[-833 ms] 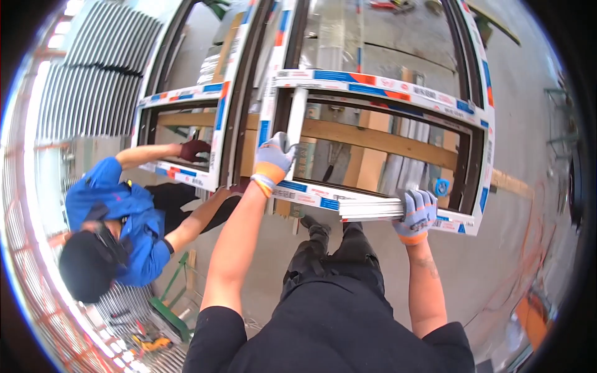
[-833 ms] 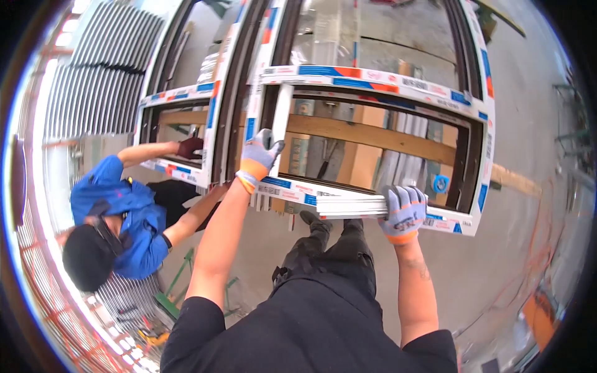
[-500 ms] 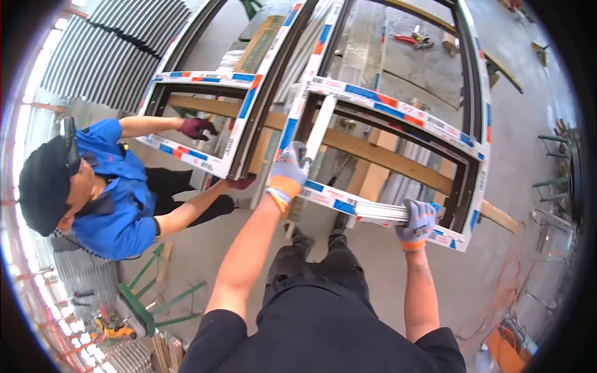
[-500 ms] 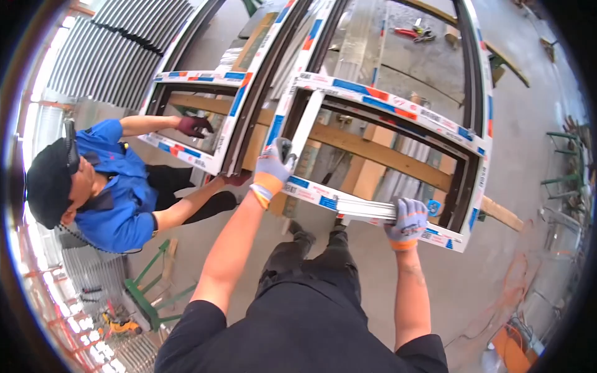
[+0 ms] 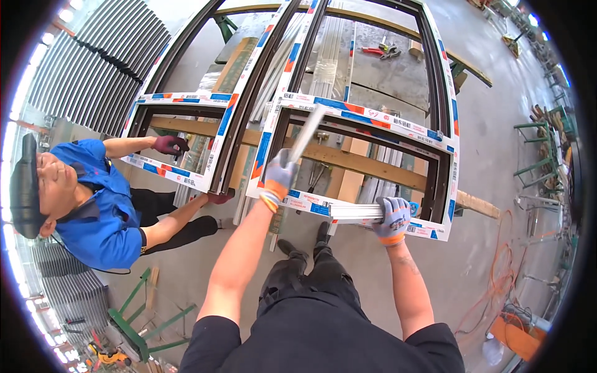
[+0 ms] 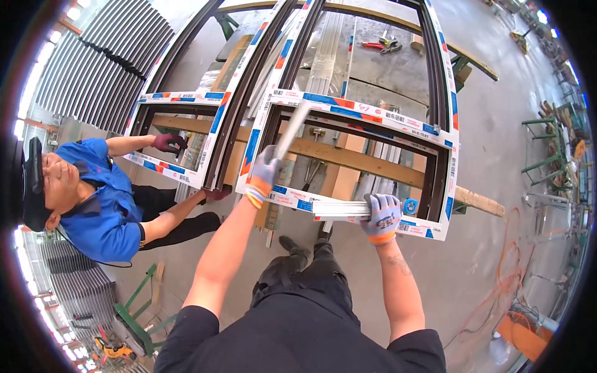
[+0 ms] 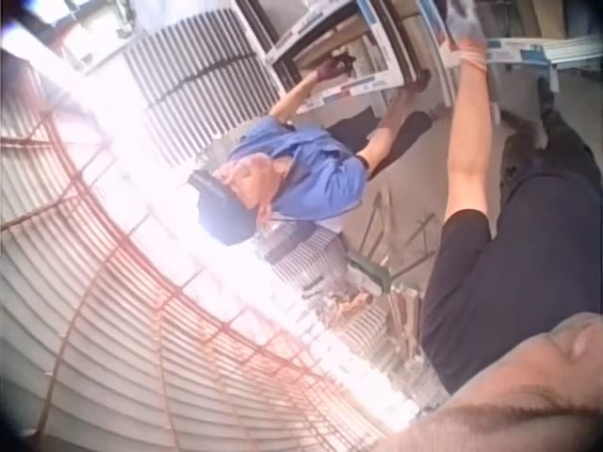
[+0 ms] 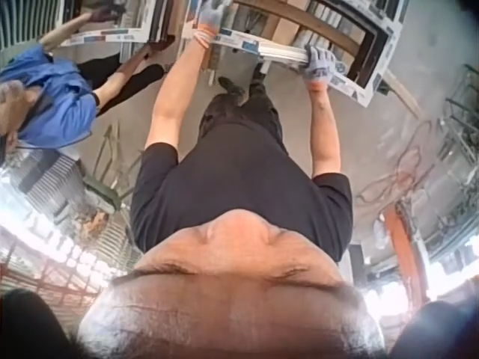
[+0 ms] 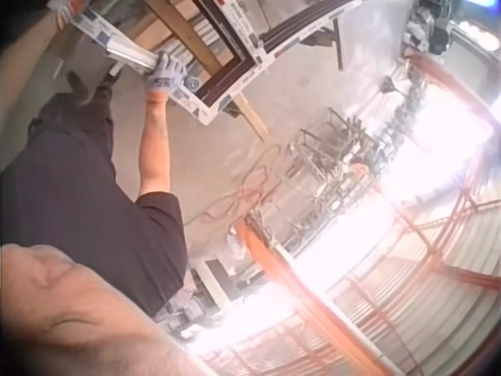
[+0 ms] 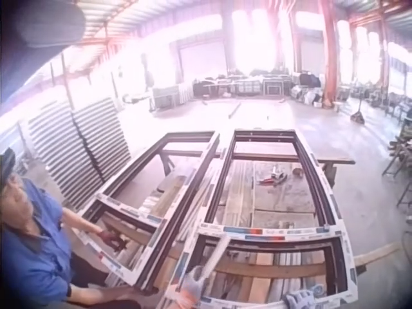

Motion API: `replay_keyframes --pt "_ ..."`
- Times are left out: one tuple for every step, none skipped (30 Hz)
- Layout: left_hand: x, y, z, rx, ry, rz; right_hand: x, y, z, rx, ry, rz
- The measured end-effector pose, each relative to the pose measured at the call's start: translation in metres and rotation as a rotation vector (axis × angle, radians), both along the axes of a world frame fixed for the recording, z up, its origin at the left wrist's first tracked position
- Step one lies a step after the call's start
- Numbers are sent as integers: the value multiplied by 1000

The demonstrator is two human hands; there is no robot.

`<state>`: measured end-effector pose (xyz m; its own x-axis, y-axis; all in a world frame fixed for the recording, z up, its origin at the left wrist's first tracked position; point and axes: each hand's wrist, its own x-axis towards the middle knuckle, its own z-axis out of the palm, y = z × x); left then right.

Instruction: The recorder and a coworker collaborate to assemble, align, and measure window frames on a fabrication floor.

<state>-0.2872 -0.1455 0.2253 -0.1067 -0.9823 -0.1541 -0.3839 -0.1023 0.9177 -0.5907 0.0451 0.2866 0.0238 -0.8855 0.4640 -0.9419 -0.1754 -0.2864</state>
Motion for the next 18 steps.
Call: replay_keyframes --pt "-32 15 31 -125 -378 -124 -8 11 -5 23 18 -37" --pt "-39 21 49 -118 -387 -204 -9 12 -3 -22 -8 -21" --pt "-40 23 59 -119 -398 -277 -9 8 -3 -74 -34 -1" --pt "-40 29 63 -253 -419 -320 -6 7 0 -105 -69 1" --pt "-41 36 66 -295 -445 -395 -7 9 5 -106 -58 -10" --pt "-46 46 68 -321 -535 -532 -10 15 13 -99 1 -34" --pt "-57 59 91 -347 -616 -683 -14 24 21 -83 66 -70" --pt "-63 68 107 -345 -674 -832 -15 33 26 -137 112 -111" --pt "-67 77 113 -345 -732 -975 0 36 58 24 5 -191" --pt "-67 85 114 -395 -575 -1010 6 42 70 95 34 -211" --pt "-76 89 129 -202 -720 -1148 6 49 79 169 64 -240" --pt "-75 94 121 -288 -619 -1147 2 58 79 220 126 -200" --pt "-71 99 113 -367 -523 -1136 -2 69 72 195 30 -173" --pt "-76 101 117 -313 -476 -1160 -2 81 70 199 -1 -221" --pt "-83 103 122 -258 -434 -1183 -3 97 70 199 -35 -267" --pt "-87 103 114 -130 -244 -1205 -6 110 69 194 -22 -284" --pt "-94 105 110 -142 -233 -1224 -8 123 68 202 -5 -326" --pt "-101 108 108 -199 -133 -1235 -10 136 66 208 9 -365"
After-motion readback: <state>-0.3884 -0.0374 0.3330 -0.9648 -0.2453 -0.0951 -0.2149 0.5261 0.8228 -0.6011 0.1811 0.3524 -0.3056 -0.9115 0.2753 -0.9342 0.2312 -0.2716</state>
